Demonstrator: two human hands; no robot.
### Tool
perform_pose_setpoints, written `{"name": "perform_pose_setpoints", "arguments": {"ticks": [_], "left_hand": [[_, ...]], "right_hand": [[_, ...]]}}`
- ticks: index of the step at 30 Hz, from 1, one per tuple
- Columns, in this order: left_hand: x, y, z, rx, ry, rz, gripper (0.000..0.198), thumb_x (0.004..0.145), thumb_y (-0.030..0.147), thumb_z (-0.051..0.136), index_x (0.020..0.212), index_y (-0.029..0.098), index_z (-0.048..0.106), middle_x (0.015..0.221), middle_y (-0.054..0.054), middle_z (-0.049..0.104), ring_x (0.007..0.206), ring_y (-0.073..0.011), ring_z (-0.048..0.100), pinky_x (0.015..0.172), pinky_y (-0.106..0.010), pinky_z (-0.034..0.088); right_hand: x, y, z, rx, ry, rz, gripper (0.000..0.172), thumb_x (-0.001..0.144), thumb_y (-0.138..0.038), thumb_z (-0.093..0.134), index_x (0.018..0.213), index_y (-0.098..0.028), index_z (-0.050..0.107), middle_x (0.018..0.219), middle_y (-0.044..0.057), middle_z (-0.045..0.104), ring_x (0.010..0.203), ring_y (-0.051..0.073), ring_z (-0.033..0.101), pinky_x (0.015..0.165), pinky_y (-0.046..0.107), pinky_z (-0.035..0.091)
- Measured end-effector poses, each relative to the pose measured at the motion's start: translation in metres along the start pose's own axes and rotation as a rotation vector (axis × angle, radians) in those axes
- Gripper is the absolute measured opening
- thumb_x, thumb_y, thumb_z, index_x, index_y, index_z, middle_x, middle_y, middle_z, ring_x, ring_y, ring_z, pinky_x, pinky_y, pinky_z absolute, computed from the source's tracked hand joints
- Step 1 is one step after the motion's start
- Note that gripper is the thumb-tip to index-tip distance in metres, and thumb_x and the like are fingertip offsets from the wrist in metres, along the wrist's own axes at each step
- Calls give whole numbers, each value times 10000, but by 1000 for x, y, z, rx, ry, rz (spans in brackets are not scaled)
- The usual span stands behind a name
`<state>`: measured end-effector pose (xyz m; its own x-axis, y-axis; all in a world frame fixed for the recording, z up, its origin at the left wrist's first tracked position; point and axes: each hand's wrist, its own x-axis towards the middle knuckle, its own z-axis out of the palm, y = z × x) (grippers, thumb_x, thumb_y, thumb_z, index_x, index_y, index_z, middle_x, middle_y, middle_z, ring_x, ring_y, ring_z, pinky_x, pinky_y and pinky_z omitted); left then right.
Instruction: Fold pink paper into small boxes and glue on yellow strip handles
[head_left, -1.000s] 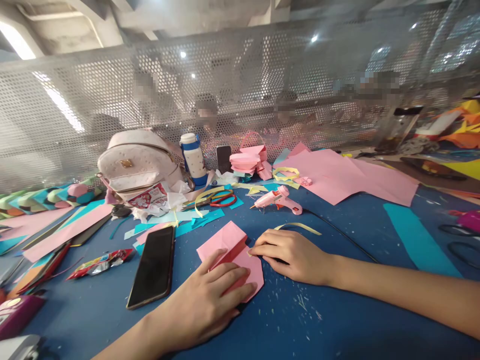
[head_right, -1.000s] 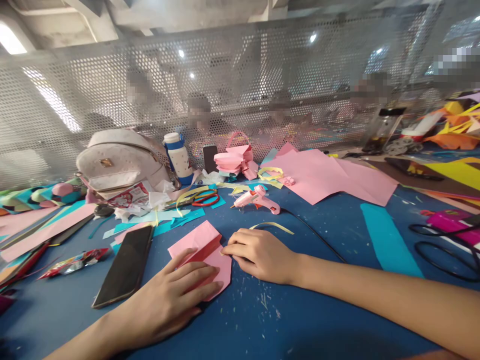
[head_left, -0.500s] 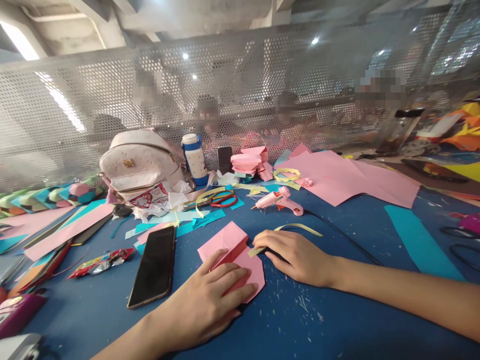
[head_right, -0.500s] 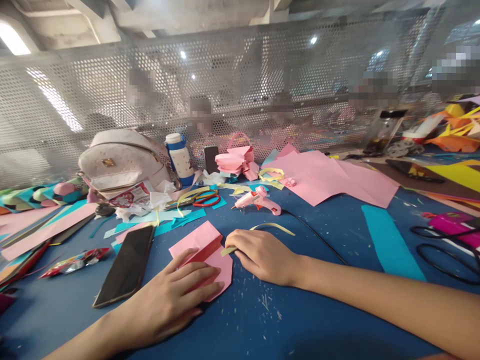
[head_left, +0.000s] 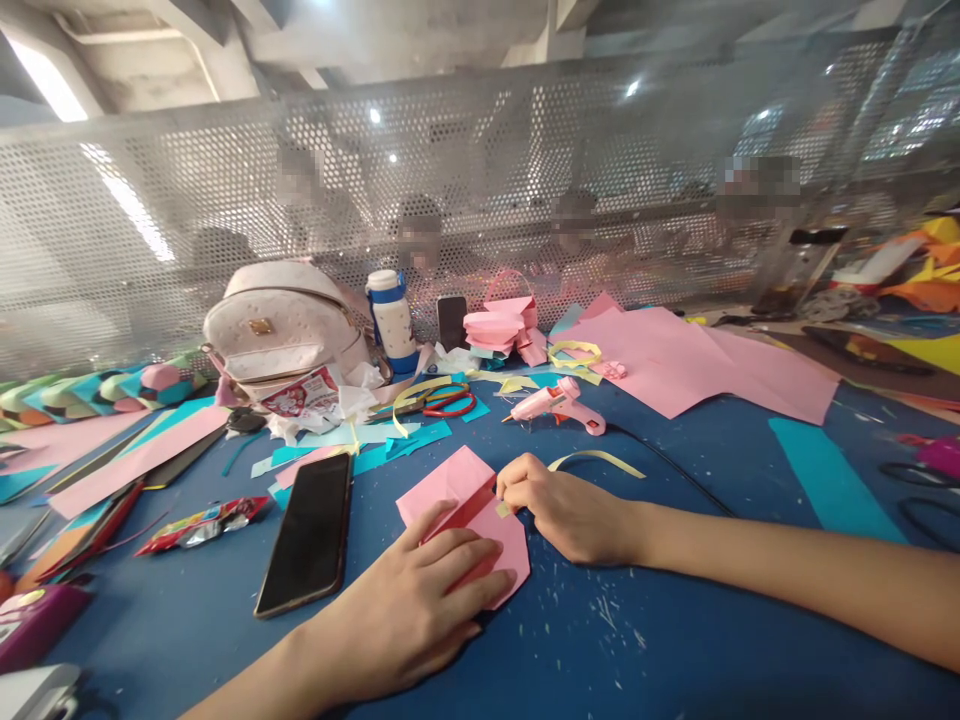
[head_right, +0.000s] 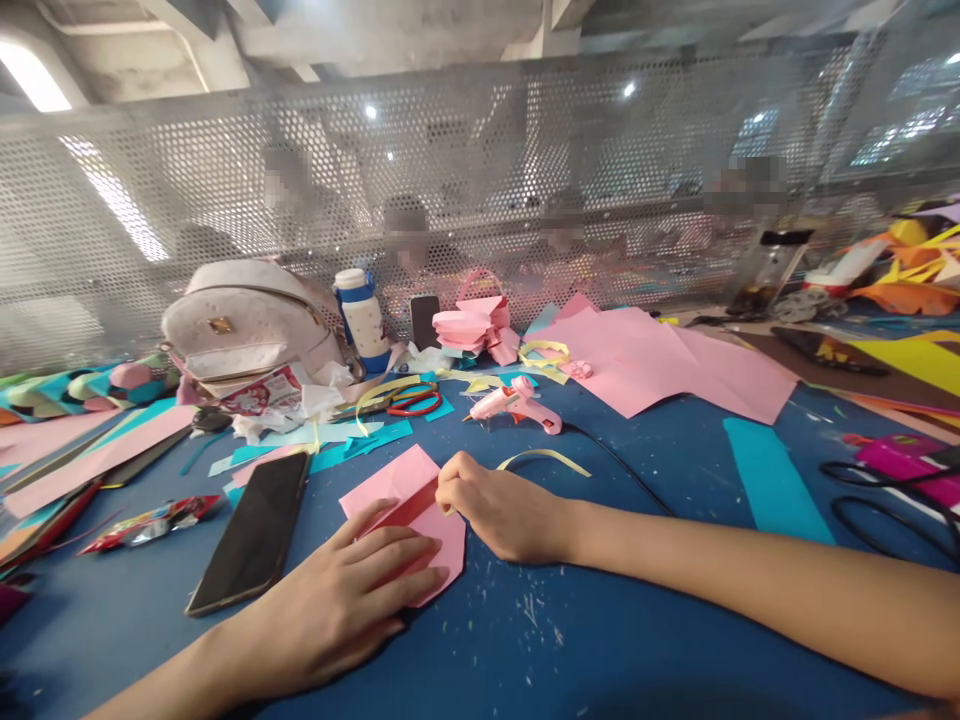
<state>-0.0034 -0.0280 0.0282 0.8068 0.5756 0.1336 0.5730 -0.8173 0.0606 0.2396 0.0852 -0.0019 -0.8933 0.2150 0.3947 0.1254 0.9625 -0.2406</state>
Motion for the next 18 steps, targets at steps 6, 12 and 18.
{"name": "perform_pose_setpoints", "arguments": {"ticks": [6,12,18], "left_hand": [[1,-1,0,-3,40,13,444,964,260,469,1405,222,432,1310,-73,598,1231,-230,538,1173,-515,259],[1,-2,1,-3,42,23,444,970,275,463,1409,223,430,1305,-80,600,1222,-233,545,1170,-514,261],[1,-2,0,1,8,12,448,977,272,445,1421,225,413,1329,-84,582,1235,-243,533,1162,-540,264]], "right_hand": [[5,3,3,-22,-47,-81,254,901,-61,369,1123,-159,440,1097,129,483,895,186,565,699,315,533],[7,0,2,-49,-105,-57,236,914,-80,390,1124,-164,456,1110,119,483,833,163,565,667,298,525],[10,-2,0,-50,-123,-50,227,916,-69,395,1109,-169,460,1115,111,482,850,162,568,658,285,520]]}}
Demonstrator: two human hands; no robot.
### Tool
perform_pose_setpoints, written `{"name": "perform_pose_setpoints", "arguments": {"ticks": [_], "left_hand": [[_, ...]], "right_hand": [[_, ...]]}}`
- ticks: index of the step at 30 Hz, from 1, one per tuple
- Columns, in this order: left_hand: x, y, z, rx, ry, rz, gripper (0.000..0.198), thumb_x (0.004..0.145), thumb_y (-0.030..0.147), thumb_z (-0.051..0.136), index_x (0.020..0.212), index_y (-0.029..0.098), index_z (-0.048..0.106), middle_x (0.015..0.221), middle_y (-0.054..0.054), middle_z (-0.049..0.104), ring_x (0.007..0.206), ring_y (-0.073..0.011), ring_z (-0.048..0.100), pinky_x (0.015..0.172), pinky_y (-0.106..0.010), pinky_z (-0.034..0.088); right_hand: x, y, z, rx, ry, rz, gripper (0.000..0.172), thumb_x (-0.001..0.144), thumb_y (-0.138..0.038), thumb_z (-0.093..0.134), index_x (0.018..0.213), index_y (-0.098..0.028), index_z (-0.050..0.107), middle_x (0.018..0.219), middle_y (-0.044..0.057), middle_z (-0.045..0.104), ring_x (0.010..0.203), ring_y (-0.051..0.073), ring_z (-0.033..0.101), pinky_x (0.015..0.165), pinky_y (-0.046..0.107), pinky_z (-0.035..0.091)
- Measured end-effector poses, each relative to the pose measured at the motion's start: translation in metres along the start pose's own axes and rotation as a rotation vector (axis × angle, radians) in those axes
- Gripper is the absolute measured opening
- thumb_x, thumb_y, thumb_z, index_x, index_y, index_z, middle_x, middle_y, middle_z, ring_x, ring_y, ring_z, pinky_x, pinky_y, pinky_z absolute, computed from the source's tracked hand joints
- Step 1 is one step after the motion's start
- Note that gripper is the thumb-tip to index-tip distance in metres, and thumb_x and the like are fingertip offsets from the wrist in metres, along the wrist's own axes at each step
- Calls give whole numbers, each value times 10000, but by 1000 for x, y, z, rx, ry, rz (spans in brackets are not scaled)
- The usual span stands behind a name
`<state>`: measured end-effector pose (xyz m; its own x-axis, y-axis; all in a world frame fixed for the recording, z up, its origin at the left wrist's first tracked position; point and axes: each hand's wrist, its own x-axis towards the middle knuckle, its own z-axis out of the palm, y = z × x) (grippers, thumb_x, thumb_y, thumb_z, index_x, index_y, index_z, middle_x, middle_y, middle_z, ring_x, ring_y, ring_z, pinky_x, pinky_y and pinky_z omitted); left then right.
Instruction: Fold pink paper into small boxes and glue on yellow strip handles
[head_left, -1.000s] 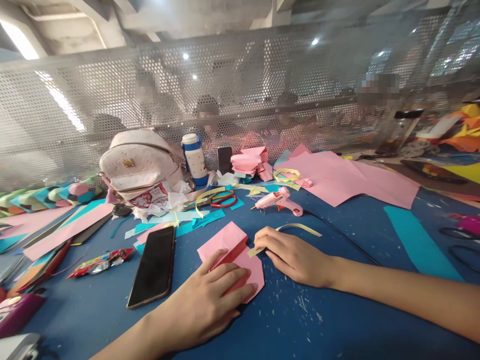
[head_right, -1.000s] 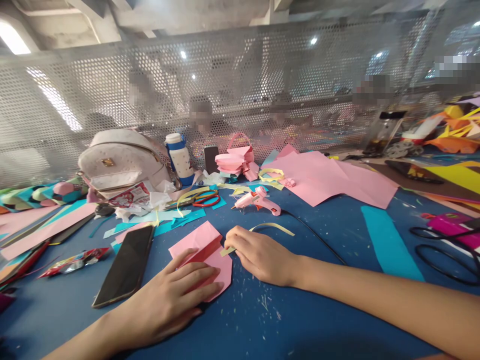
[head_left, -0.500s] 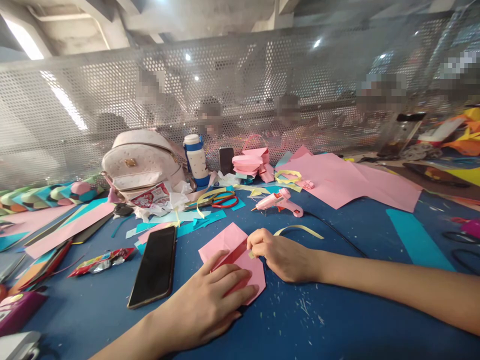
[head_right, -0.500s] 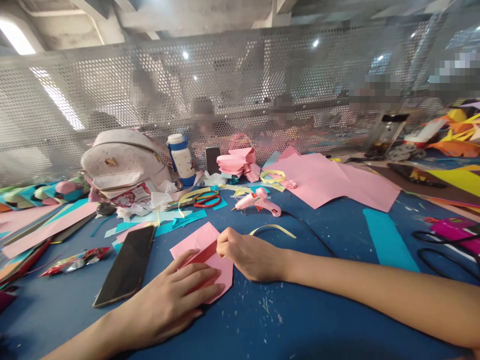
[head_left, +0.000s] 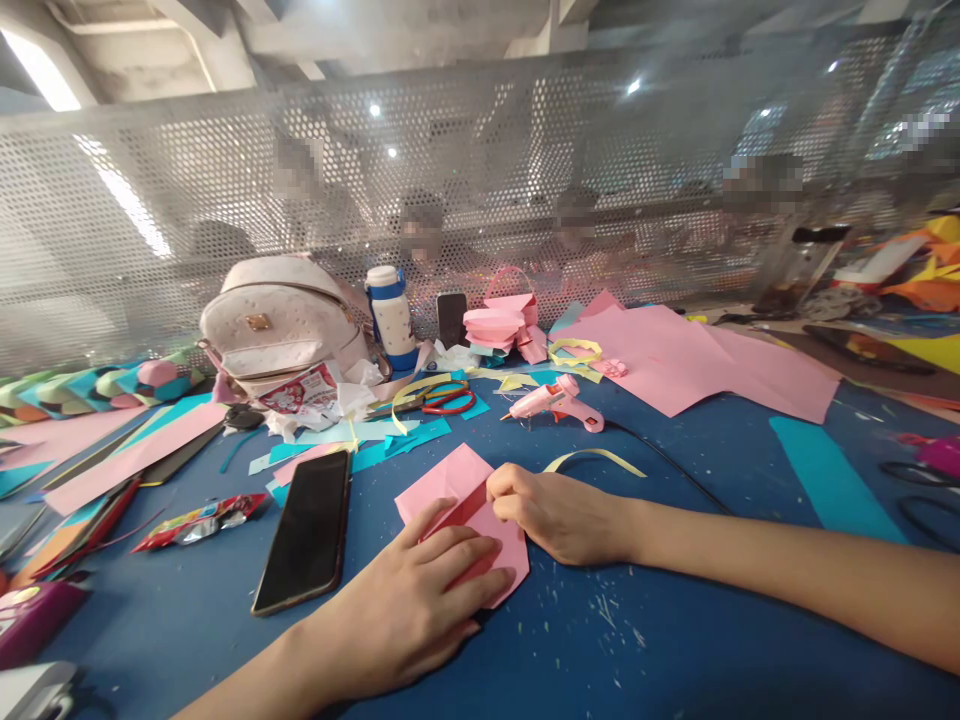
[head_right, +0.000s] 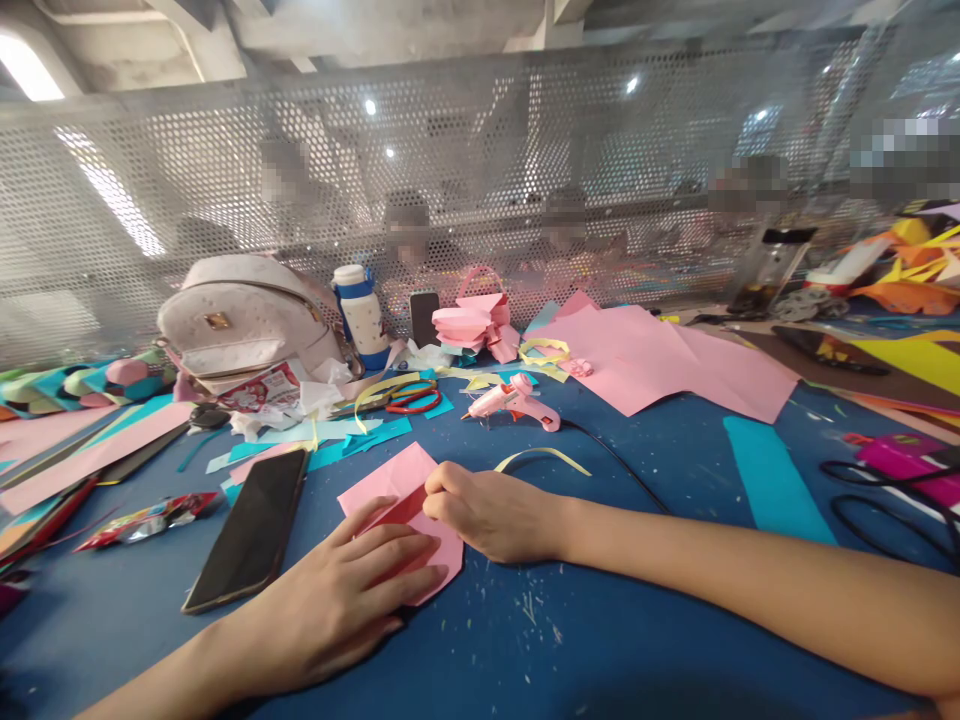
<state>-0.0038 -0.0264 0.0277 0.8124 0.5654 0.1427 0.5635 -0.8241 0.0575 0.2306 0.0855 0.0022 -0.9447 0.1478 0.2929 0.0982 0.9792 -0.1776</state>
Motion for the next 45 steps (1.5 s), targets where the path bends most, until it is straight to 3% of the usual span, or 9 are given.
{"name": "perform_pose_setpoints", "arguments": {"ticks": [8,17,35,45], "left_hand": [[0,0,-1,3,20,6,440,971,270,454,1408,224,431,1301,-82,599,1226,-233,540,1168,-516,266],[0,1,-2,4,-15,0,450,977,253,436,1424,231,405,1326,-78,580,1242,-237,525,1168,-528,249],[1,1,-1,-47,5,-13,465,954,243,477,1415,240,420,1334,-65,577,1239,-242,528,1164,-533,261],[1,1,-1,-53,-86,-39,457,982,258,413,1438,247,382,1387,-59,523,1291,-255,467,1162,-564,228]], "right_hand": [[-1,1,1,10,32,8,250,892,-49,427,1110,-167,461,1133,121,483,864,167,570,681,295,521],[1,1,2,7,-20,12,255,883,-43,415,1105,-165,440,1139,121,476,845,168,568,658,287,500],[-2,2,4,33,67,38,267,884,-50,360,1111,-191,368,1083,103,460,773,161,536,627,287,469],[-3,2,4,37,76,51,298,857,-28,375,1107,-188,380,1075,98,464,767,155,524,630,284,460]]}}
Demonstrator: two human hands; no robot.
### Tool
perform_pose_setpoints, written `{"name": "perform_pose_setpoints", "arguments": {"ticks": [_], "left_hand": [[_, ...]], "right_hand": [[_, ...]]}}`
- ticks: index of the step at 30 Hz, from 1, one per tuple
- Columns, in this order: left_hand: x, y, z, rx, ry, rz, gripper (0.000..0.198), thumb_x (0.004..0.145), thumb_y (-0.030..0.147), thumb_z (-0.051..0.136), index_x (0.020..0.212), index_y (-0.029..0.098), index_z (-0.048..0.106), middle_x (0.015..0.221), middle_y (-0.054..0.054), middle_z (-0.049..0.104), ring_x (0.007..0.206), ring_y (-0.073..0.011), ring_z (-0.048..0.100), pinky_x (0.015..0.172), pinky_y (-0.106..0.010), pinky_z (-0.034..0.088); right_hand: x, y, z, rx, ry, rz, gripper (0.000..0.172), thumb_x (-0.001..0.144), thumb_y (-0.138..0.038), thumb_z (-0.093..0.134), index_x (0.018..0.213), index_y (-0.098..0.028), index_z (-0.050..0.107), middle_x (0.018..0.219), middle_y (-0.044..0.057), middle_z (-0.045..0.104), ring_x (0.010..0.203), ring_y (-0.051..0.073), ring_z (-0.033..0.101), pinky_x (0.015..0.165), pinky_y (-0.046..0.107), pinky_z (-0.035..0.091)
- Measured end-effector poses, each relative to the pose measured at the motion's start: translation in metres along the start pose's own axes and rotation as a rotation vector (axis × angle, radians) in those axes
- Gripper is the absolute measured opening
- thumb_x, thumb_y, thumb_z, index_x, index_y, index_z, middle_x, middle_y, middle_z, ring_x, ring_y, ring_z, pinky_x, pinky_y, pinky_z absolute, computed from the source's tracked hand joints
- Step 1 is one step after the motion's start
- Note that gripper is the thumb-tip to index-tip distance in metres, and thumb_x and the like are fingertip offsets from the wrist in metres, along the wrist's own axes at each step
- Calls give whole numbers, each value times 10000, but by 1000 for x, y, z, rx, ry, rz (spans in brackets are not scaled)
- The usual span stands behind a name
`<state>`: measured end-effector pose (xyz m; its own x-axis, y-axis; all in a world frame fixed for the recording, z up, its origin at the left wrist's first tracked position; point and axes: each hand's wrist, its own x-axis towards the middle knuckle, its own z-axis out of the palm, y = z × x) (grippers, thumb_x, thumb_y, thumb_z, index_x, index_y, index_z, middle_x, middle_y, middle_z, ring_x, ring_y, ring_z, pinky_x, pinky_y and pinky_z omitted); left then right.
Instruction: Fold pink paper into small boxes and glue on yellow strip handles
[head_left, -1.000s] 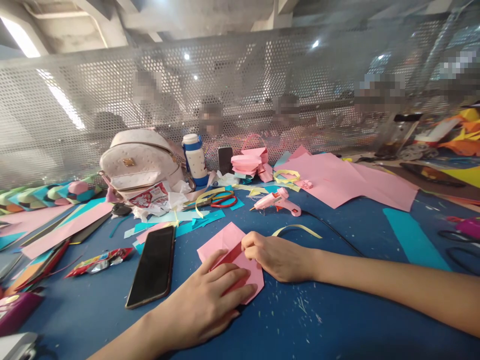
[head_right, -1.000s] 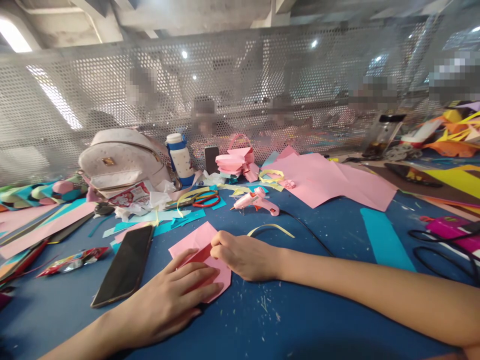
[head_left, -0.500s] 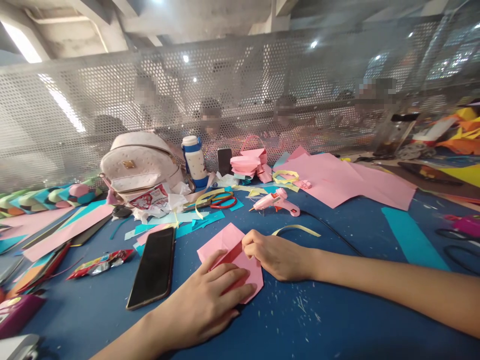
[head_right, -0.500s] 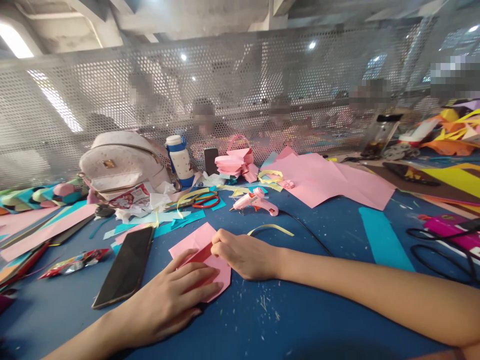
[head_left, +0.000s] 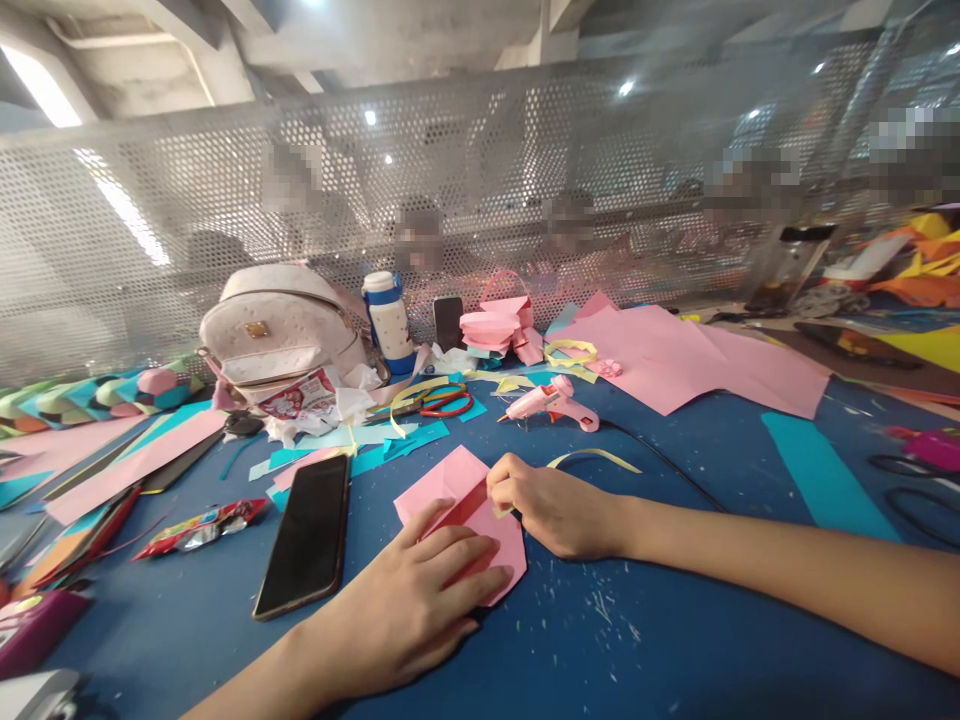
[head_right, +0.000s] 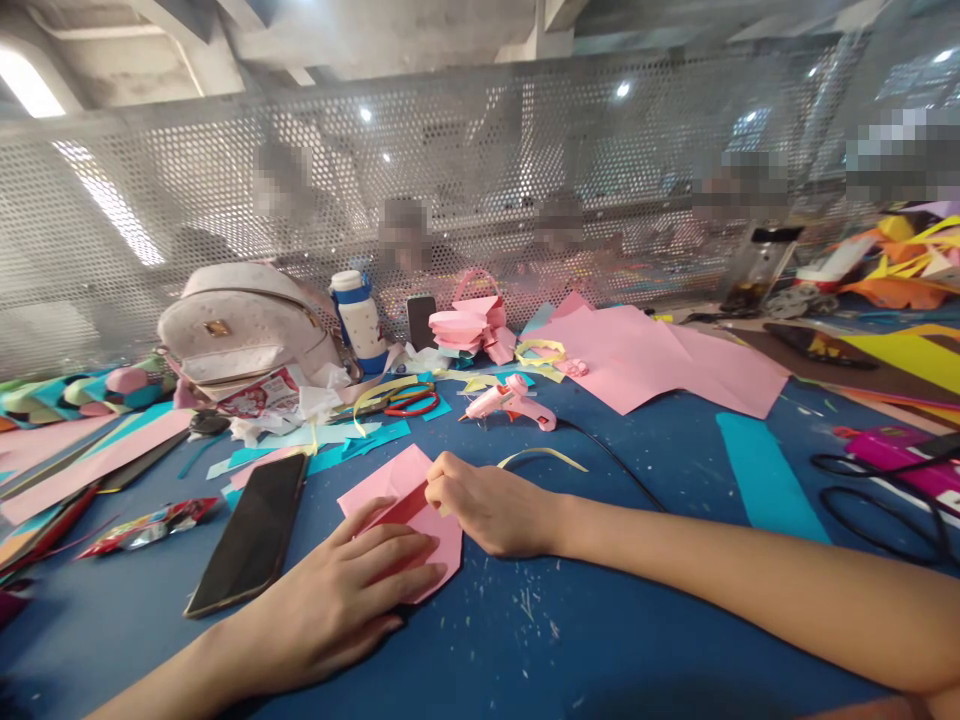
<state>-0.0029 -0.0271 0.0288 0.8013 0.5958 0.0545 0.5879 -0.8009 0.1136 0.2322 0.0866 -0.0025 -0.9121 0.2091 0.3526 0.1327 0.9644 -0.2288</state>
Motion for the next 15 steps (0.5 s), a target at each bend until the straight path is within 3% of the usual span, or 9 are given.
{"name": "perform_pose_setpoints", "arguments": {"ticks": [15], "left_hand": [[0,0,0,-1,-1,2,461,986,265,404,1446,246,374,1394,-59,520,1306,-252,456,1169,-565,214]], "right_hand": [[1,-2,0,18,61,-27,325,807,1,383,1082,-170,407,1061,111,482,856,181,522,691,303,474]]}}
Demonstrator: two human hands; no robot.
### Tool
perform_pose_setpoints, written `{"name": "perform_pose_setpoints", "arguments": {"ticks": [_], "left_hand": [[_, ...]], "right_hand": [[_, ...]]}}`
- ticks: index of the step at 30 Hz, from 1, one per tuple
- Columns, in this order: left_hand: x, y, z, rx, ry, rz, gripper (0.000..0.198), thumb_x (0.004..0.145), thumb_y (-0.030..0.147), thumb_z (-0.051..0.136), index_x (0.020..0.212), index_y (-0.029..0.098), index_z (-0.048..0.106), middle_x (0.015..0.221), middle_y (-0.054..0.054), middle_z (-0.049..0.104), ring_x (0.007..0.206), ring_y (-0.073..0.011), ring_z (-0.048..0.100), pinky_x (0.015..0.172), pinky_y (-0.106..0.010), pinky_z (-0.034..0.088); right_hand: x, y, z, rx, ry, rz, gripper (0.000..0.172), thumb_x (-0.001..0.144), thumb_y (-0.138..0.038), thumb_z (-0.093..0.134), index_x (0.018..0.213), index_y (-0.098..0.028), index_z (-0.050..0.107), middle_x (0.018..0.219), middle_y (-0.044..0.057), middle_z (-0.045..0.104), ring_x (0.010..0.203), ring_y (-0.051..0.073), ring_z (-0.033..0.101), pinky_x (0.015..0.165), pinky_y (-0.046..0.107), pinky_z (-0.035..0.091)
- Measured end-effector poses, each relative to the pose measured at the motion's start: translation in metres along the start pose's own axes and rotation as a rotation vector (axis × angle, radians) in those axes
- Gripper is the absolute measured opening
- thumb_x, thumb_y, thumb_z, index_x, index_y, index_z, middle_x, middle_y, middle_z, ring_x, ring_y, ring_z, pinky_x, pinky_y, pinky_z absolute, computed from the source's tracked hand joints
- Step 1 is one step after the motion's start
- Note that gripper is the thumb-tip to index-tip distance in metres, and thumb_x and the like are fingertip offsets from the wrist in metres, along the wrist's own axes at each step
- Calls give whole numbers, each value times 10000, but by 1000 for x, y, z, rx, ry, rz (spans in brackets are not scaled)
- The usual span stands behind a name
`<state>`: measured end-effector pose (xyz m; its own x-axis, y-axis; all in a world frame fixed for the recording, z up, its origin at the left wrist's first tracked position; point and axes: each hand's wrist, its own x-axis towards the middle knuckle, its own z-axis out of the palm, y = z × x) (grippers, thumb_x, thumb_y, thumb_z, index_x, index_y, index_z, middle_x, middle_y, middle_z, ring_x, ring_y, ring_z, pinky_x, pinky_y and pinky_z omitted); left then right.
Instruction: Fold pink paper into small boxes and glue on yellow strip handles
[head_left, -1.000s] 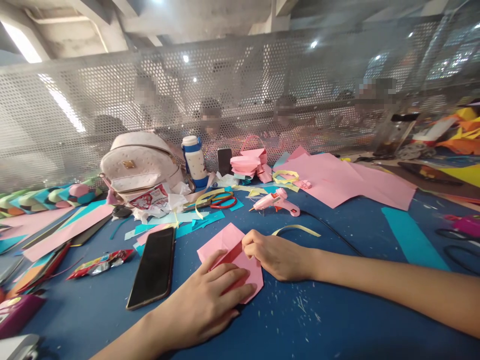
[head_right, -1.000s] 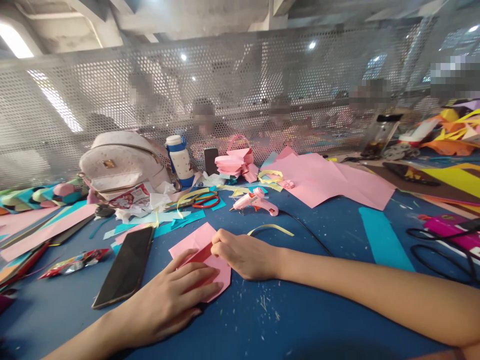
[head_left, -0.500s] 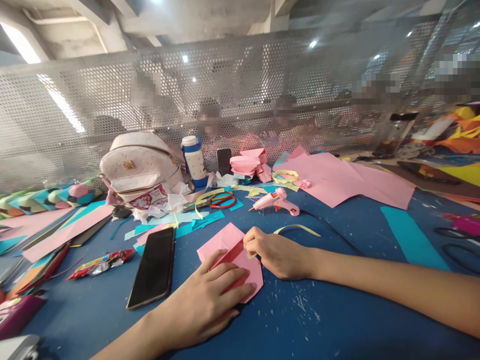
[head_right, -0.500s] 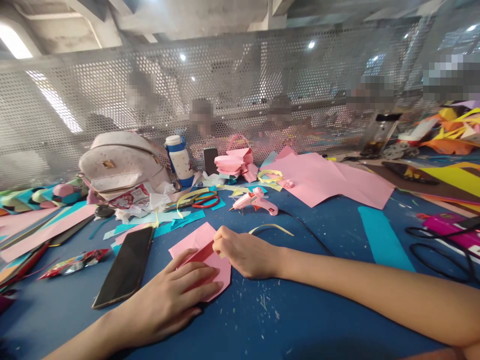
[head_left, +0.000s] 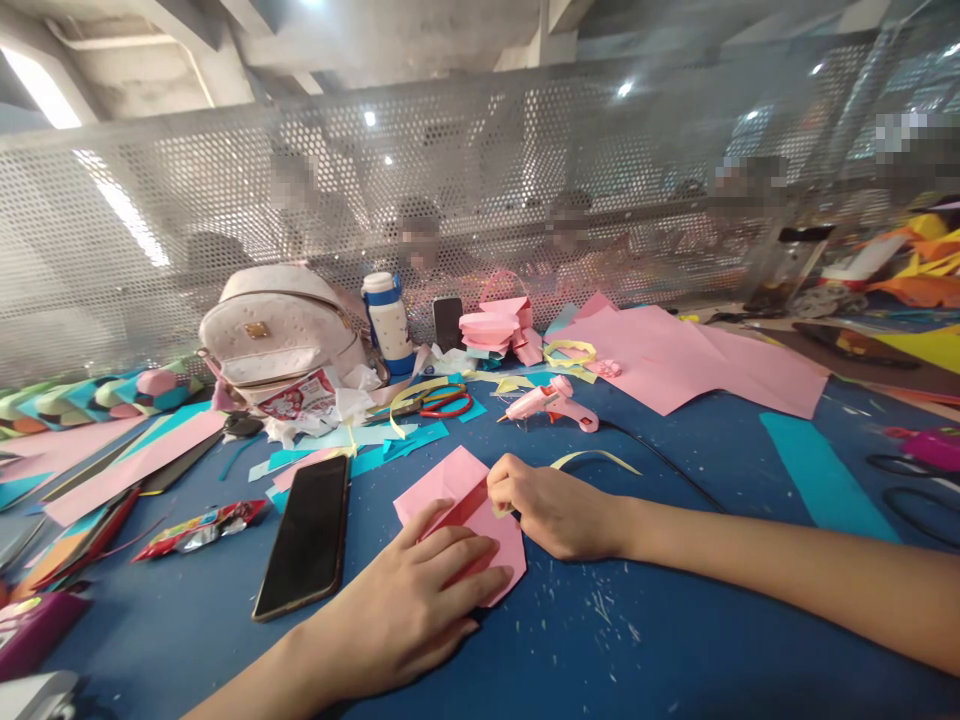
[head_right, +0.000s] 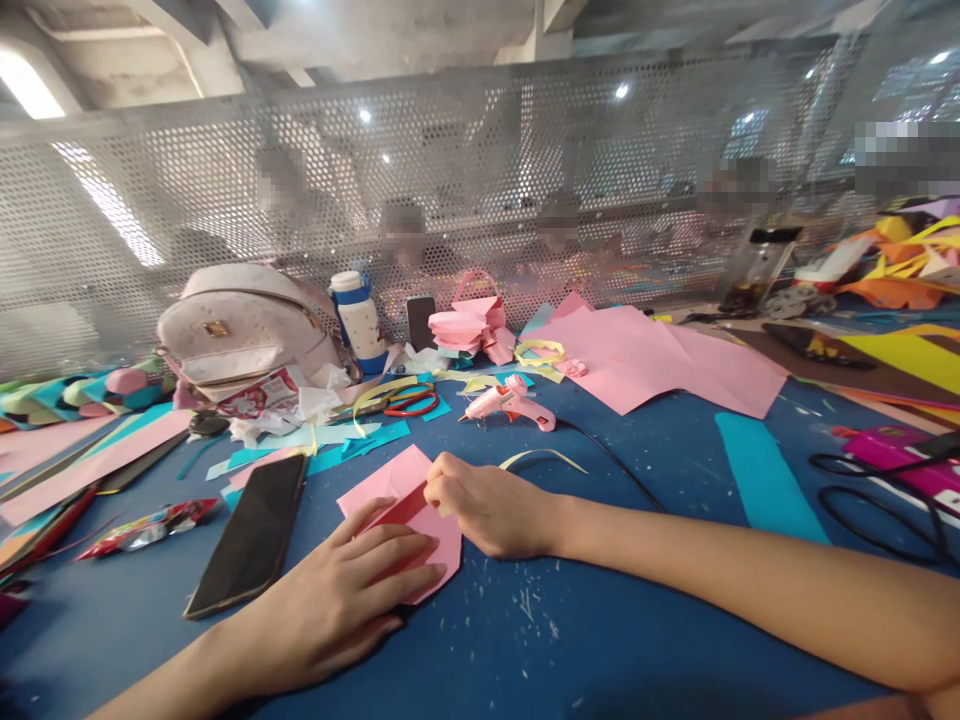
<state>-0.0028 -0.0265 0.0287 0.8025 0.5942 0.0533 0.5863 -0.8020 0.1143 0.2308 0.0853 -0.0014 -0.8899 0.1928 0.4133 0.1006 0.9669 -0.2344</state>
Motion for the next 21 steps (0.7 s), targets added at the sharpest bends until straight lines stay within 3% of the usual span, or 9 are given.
{"name": "perform_pose_setpoints", "arguments": {"ticks": [3,6,10,15,21], "left_hand": [[0,0,-1,12,-2,2,457,988,257,398,1444,245,376,1398,-60,523,1296,-249,470,1167,-565,221],[0,0,-1,28,7,7,449,989,248,391,1439,244,383,1399,-59,527,1285,-245,483,1163,-553,243],[0,-1,1,46,47,18,435,981,229,411,1415,241,414,1382,-50,549,1264,-237,503,1154,-534,278],[0,-5,8,95,233,-49,370,956,208,480,1325,195,504,1287,-64,625,1168,-232,573,1131,-536,312],[-1,-12,11,113,382,-86,281,953,110,456,1174,206,600,1108,-36,706,995,-184,652,1072,-507,386]], "right_hand": [[4,0,-7,-33,56,20,256,835,-12,399,1037,-160,454,1013,99,515,889,194,499,764,327,457],[5,2,-18,-85,0,98,49,940,-175,477,974,-169,512,938,64,563,865,198,485,793,343,423],[4,7,-27,-70,-87,197,234,919,-408,595,960,-180,565,950,45,594,883,203,501,812,346,409],[3,12,-28,-36,-129,212,211,910,-391,617,954,-186,598,955,34,620,901,199,522,809,328,408],[2,15,-29,-47,-83,69,158,938,-315,586,1003,-181,638,973,35,670,913,185,551,825,323,396]]}}
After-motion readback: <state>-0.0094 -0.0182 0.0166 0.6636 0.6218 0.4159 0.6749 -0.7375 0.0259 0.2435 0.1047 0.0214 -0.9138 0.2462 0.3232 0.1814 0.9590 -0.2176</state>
